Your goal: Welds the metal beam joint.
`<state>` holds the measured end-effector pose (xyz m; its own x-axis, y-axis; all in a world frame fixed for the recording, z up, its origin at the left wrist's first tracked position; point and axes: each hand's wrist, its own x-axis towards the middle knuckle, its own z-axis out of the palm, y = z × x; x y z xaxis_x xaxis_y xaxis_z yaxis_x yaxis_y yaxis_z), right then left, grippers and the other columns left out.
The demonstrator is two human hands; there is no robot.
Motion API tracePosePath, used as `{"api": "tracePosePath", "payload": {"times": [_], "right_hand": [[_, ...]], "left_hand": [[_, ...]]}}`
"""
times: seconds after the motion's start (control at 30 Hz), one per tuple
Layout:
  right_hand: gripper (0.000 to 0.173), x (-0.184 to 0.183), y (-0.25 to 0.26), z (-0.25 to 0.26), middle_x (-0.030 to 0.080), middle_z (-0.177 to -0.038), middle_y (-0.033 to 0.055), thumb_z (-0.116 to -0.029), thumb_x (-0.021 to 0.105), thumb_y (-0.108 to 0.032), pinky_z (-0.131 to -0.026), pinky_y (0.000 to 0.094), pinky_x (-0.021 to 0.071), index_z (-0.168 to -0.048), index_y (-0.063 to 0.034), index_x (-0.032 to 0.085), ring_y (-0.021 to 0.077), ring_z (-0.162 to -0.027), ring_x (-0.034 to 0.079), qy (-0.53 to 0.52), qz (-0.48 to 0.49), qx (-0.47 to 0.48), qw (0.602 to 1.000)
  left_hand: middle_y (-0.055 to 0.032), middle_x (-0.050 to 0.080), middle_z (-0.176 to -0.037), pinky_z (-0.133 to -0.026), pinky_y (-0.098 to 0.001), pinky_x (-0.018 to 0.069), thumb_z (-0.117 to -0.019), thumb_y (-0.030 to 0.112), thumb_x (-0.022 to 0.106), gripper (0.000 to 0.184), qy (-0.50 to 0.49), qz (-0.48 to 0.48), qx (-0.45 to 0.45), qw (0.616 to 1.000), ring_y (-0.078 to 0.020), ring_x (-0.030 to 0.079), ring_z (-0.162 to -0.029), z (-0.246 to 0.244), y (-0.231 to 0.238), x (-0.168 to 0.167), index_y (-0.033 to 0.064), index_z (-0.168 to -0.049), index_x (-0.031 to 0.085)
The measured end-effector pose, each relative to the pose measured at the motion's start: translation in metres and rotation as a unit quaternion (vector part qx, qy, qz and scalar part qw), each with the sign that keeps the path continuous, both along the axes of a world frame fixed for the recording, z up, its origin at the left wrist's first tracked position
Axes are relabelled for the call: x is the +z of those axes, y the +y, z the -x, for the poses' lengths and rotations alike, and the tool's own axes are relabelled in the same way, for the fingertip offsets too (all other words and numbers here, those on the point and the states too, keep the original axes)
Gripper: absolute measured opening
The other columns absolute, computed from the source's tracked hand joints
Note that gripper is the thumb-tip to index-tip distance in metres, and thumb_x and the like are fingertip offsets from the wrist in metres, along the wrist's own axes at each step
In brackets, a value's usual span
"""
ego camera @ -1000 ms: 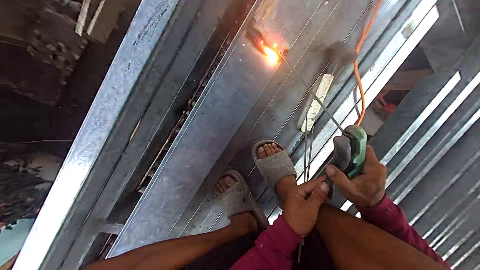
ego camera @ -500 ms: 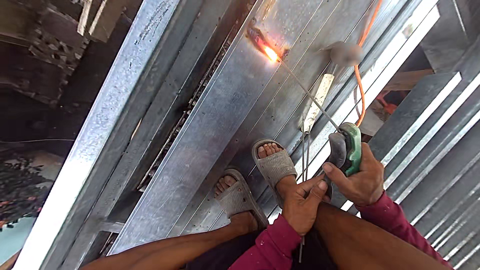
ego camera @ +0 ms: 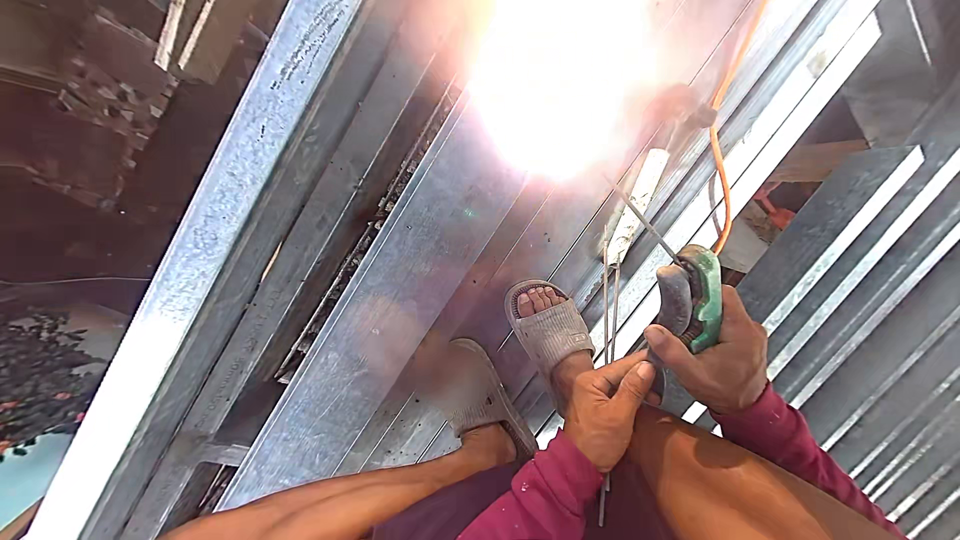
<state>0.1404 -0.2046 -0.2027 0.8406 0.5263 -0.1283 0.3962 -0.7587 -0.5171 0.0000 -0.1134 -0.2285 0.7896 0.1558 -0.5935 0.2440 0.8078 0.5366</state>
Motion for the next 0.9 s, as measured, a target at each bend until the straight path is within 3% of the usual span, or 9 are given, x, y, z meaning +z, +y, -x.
{"api": "tracePosePath", "payload": {"times": [0.5, 0.67, 0.9], "right_hand": [[0.072, 0.0002, -0.0024, 0.0002, 0.068, -0.078, 0.0053, -0.0852, 0.070, -0.064, -0.059, 0.0262, 0.0551, -0.115, 0.0020, 0.063, 0.0036, -0.067, 0.064, 0.005, -0.003, 0.001, 1.000], [0.073, -0.0016, -0.0035, 0.0003, 0.069, -0.080, 0.0043, -0.0846, 0.070, -0.064, -0.061, 0.0263, 0.0563, -0.116, 0.0008, 0.063, 0.0033, -0.069, 0.065, 0.016, -0.016, 0.000, 1.000], [0.074, 0.0005, -0.0026, 0.0008, 0.068, -0.078, 0.0054, -0.0848, 0.069, -0.066, -0.059, 0.0272, 0.0550, -0.114, 0.0015, 0.063, 0.0041, -0.067, 0.064, 0.011, 0.000, 0.000, 1.000]], "left_hand": [[-0.0099, 0.076, -0.107, -0.086, -0.0279, 0.0602, -0.1047, 0.012, 0.055, 0.028, 0.002, -0.012, -0.012, 1.000, -0.0097, 0.072, -0.089, 0.0000, 0.0002, -0.0003, -0.0062, -0.118, 0.071], [-0.0098, 0.077, -0.100, -0.082, -0.0290, 0.0613, -0.1049, 0.012, 0.055, 0.028, 0.000, -0.010, 0.000, 1.000, -0.0114, 0.073, -0.085, 0.0009, -0.0017, -0.0008, -0.0065, -0.117, 0.071], [-0.0106, 0.076, -0.107, -0.085, -0.0290, 0.0614, -0.1052, 0.013, 0.055, 0.029, 0.006, -0.010, -0.014, 1.000, -0.0111, 0.073, -0.088, 0.0012, -0.0004, 0.0008, -0.0065, -0.120, 0.070]]}}
